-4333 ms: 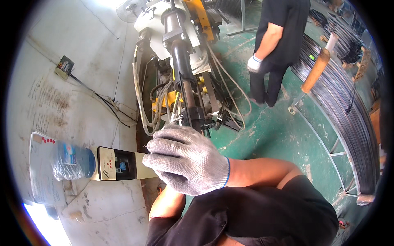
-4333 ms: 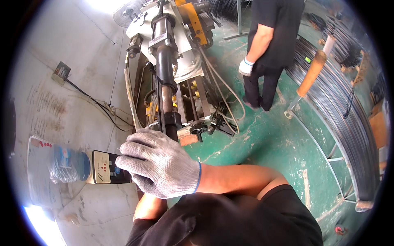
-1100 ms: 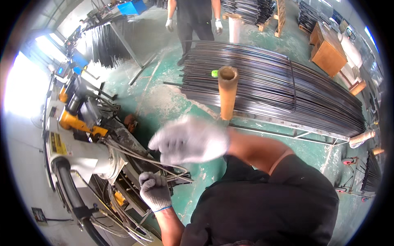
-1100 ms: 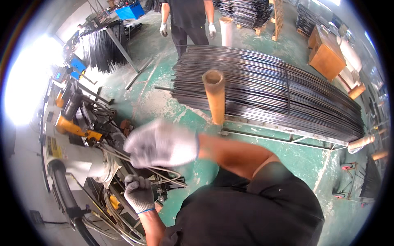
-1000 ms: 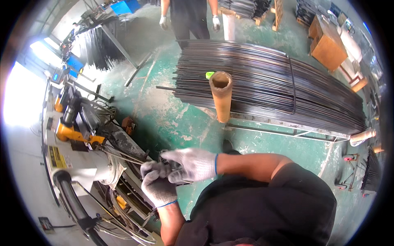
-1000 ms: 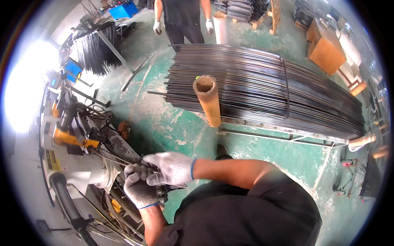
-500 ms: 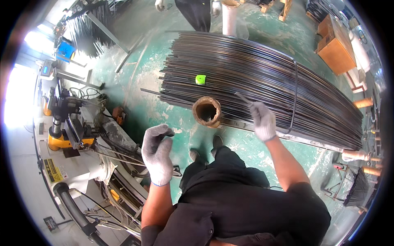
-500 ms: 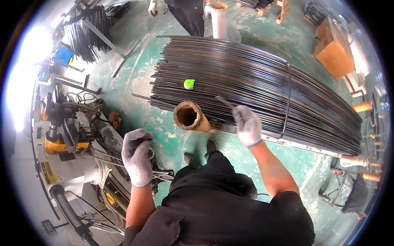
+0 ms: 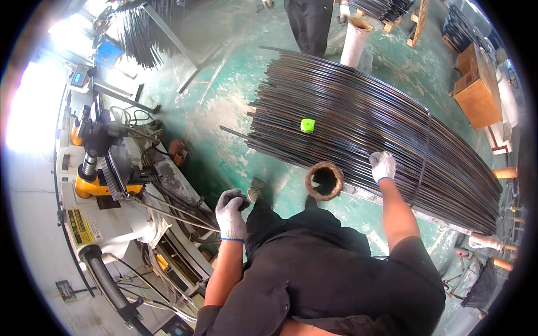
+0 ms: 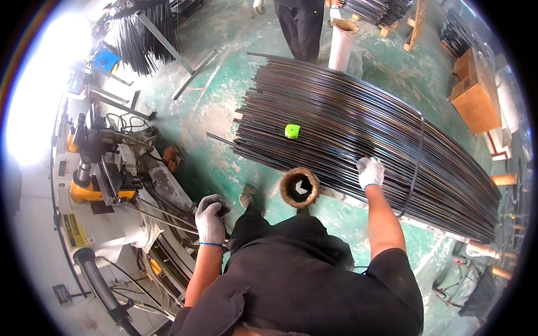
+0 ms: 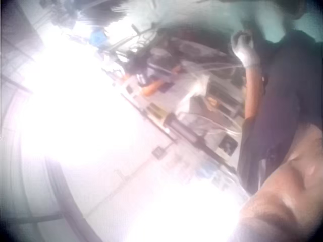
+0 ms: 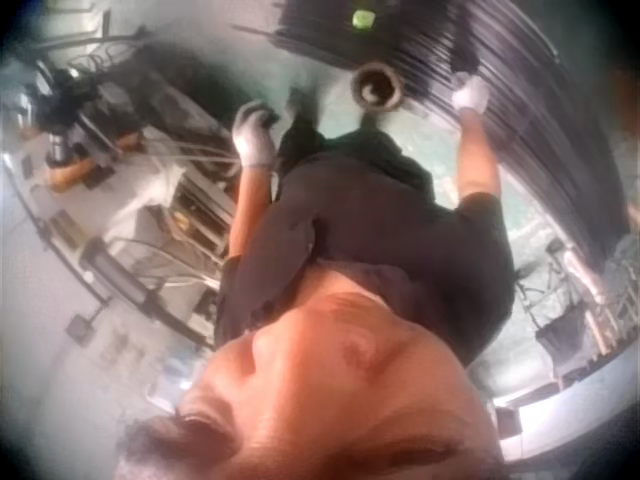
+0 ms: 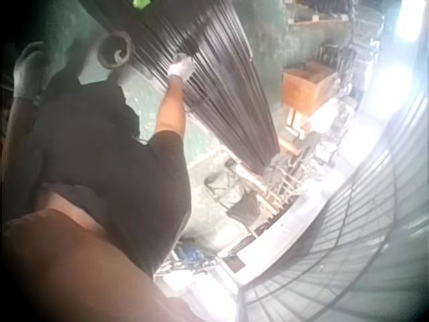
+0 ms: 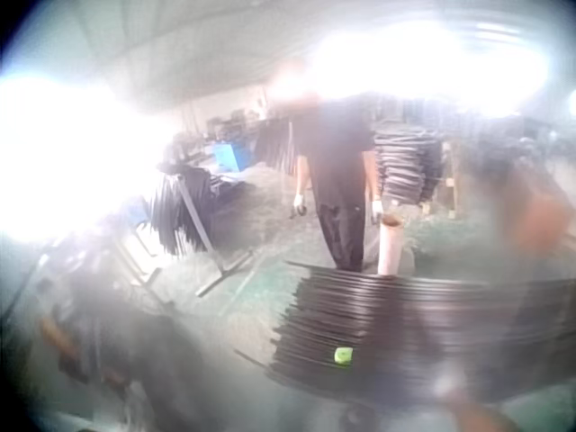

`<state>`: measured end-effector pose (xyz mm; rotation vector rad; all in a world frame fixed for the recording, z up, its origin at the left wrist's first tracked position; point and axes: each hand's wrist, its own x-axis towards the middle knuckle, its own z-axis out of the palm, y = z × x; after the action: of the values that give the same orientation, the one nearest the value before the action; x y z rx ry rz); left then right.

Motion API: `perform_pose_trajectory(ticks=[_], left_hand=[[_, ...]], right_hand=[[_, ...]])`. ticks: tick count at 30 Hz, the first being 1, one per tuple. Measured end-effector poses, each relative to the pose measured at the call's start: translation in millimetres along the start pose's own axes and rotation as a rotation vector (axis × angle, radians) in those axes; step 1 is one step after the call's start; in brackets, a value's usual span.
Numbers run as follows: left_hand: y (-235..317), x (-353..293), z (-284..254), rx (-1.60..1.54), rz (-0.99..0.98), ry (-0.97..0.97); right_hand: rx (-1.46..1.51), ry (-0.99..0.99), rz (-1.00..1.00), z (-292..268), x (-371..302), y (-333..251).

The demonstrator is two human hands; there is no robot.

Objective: The person operates a metal cutting machine to cut long metal rods into shorter segments. They load the rods into the machine, activate the cutting mechanism, and then remove the cut pieces to stack them on a nearby rack. The person also adjusts the machine's clamping mechanism and moves a wooden board with a coworker.

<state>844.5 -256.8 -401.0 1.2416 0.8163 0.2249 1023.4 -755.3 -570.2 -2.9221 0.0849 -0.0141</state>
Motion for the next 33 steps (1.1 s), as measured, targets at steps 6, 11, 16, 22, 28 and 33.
perform_pose_trajectory(ticks=[6, 11, 16, 22, 28, 33], left_hand=[[27, 90, -32, 0.001, -0.104, 0.002], [45, 196, -71, -0.006, -0.093, -0.111], [88, 295, -111, 0.064, -0.104, -0.211], [132, 399, -110, 0.148, -0.121, -0.275], [168, 492, -68, 0.225, -0.099, -0.411], [217, 578, -55, 0.4, -0.194, -0.389]], right_hand=[[0.125, 0.073, 0.157, -43, 48, -7], [0.741, -0.018, 0.333, -222, 107, -166], [0.953, -0.008, 0.349, -256, 111, -352], [1.101, -0.208, 0.613, -66, 156, -431], [0.972, 0.004, 0.859, 114, 260, -441], [0.892, 0.231, 1.174, 131, 340, -491]])
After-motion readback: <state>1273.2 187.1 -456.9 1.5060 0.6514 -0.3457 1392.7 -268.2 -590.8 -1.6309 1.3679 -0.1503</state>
